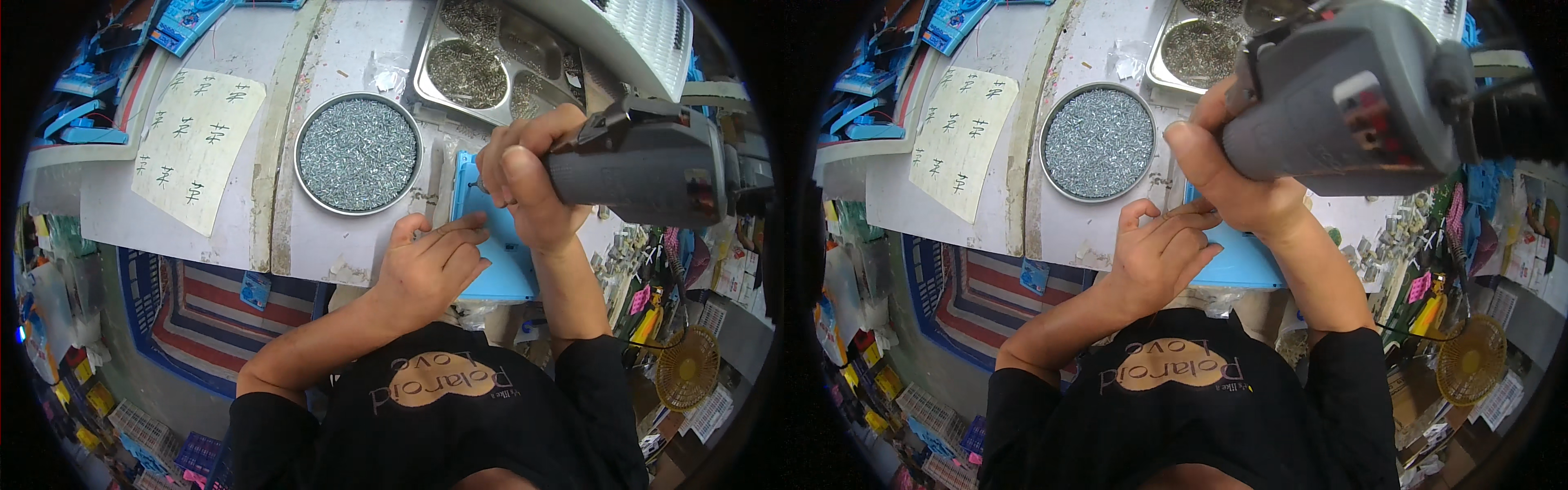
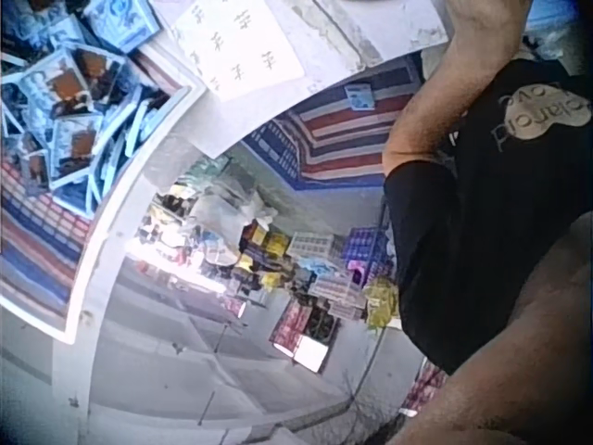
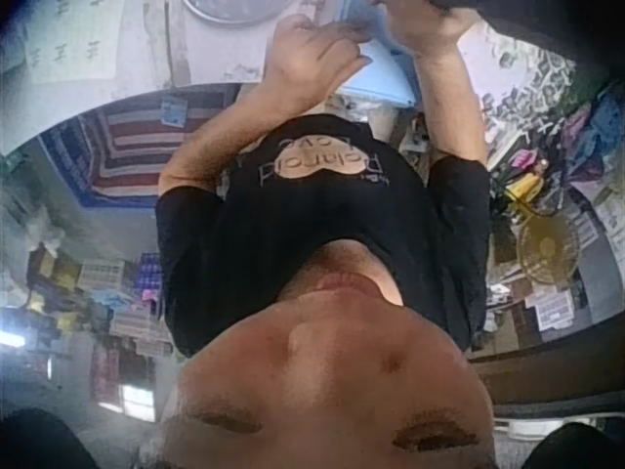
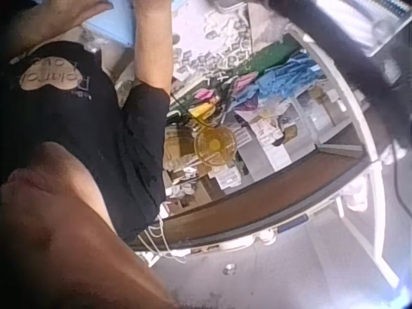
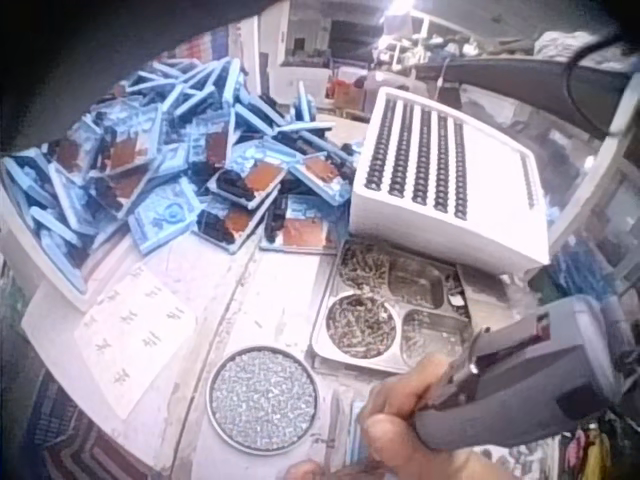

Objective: Soldering components onto a circuit board and assembling the plastic housing of an electronic device.

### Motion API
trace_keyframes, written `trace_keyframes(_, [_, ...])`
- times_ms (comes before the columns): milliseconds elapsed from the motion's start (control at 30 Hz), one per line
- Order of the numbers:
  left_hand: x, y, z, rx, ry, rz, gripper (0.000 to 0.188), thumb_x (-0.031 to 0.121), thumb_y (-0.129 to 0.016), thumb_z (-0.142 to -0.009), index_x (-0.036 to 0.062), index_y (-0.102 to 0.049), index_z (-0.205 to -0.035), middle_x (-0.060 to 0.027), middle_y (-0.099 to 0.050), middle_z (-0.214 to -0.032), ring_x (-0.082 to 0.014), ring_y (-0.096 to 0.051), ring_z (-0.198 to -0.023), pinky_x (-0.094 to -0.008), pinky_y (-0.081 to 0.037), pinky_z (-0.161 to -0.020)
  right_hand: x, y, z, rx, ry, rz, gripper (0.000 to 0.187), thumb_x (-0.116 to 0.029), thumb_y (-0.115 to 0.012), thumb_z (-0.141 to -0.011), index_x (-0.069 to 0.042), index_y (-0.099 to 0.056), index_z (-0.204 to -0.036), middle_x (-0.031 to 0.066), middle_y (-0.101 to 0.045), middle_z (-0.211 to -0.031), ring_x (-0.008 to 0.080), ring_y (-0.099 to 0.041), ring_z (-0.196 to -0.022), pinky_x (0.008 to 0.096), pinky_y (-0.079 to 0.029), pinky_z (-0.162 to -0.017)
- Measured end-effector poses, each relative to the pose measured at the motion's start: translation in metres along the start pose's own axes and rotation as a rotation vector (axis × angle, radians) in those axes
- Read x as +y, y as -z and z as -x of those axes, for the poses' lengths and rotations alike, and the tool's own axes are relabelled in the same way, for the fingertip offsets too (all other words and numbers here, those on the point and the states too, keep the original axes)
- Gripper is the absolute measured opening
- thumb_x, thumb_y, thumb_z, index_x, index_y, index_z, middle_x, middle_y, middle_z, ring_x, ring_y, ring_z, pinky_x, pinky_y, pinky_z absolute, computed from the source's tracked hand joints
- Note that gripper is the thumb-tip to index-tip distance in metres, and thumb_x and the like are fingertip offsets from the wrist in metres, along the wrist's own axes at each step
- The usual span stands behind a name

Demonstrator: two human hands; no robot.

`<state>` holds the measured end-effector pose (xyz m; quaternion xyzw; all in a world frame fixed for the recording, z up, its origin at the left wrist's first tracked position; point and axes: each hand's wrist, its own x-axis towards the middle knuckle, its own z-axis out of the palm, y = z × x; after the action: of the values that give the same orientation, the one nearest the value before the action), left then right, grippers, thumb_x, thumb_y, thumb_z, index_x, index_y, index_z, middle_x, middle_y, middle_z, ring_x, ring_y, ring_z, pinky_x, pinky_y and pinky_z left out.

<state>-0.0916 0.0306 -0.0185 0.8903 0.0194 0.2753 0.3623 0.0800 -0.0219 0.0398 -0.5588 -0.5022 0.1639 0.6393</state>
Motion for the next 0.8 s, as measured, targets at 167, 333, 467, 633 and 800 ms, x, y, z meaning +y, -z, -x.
trace_keyframes(167, [-0.008, 0.006, -0.003, -0.017, 0.041, 0.218, 0.015, 0.011, -0.078, -0.085, 0.0087, -0.065, -0.094, -0.0074, -0.076, -0.111, -0.0212, -0.072, -0.107, -0.0447, -0.034, -0.105, -0.008, -0.003, 0.0, 0.012, -0.006, 0.025, 0.018, -0.013, -0.065, -0.097, -0.006, -0.048, -0.1, 0.001, -0.047, -0.06, 0.0113, -0.045, -0.05, 0.0292, -0.039, -0.047])
trace_keyframes(333, [-0.009, 0.017, -0.004, 0.103, 0.103, 0.171, 0.019, 0.007, -0.079, -0.083, 0.0085, -0.068, -0.098, -0.007, -0.077, -0.102, -0.022, -0.074, -0.1, -0.0532, -0.028, -0.117, -0.061, 0.008, 0.004, -0.035, -0.018, -0.456, 0.025, -0.029, -0.064, -0.1, -0.012, -0.05, -0.111, -0.0059, -0.048, -0.059, 0.0091, -0.047, -0.05, 0.028, -0.041, -0.052])
trace_keyframes(467, [-0.003, 0.023, -0.004, 0.121, 0.088, 0.129, 0.02, 0.009, -0.08, -0.082, 0.0083, -0.069, -0.098, -0.0069, -0.077, -0.096, -0.0211, -0.075, -0.096, -0.056, -0.027, -0.118, -0.074, 0.001, 0.013, -0.078, -0.034, -0.373, 0.028, -0.038, -0.062, -0.101, -0.015, -0.05, -0.112, -0.0075, -0.049, -0.058, 0.0085, -0.048, -0.05, 0.027, -0.043, -0.055])
trace_keyframes(633, [-0.003, 0.026, -0.003, 0.119, 0.035, 0.095, 0.02, 0.008, -0.08, -0.081, 0.008, -0.068, -0.097, -0.008, -0.076, -0.092, -0.0212, -0.075, -0.091, -0.057, -0.027, -0.118, -0.077, -0.003, 0.019, -0.035, -0.037, -0.366, 0.029, -0.04, -0.062, -0.101, -0.015, -0.05, -0.11, -0.0072, -0.048, -0.058, 0.0088, -0.048, -0.049, 0.0275, -0.044, -0.056])
trace_keyframes(800, [0.001, 0.03, 0.0, 0.076, 0.014, 0.047, 0.021, 0.012, -0.081, -0.08, 0.0082, -0.069, -0.096, -0.0079, -0.075, -0.091, -0.0211, -0.074, -0.089, -0.0577, -0.027, -0.117, -0.082, -0.008, 0.025, -0.019, -0.072, -0.319, 0.031, -0.041, -0.064, -0.1, -0.015, -0.049, -0.108, -0.0068, -0.047, -0.057, 0.0095, -0.048, -0.048, 0.0282, -0.044, -0.056])
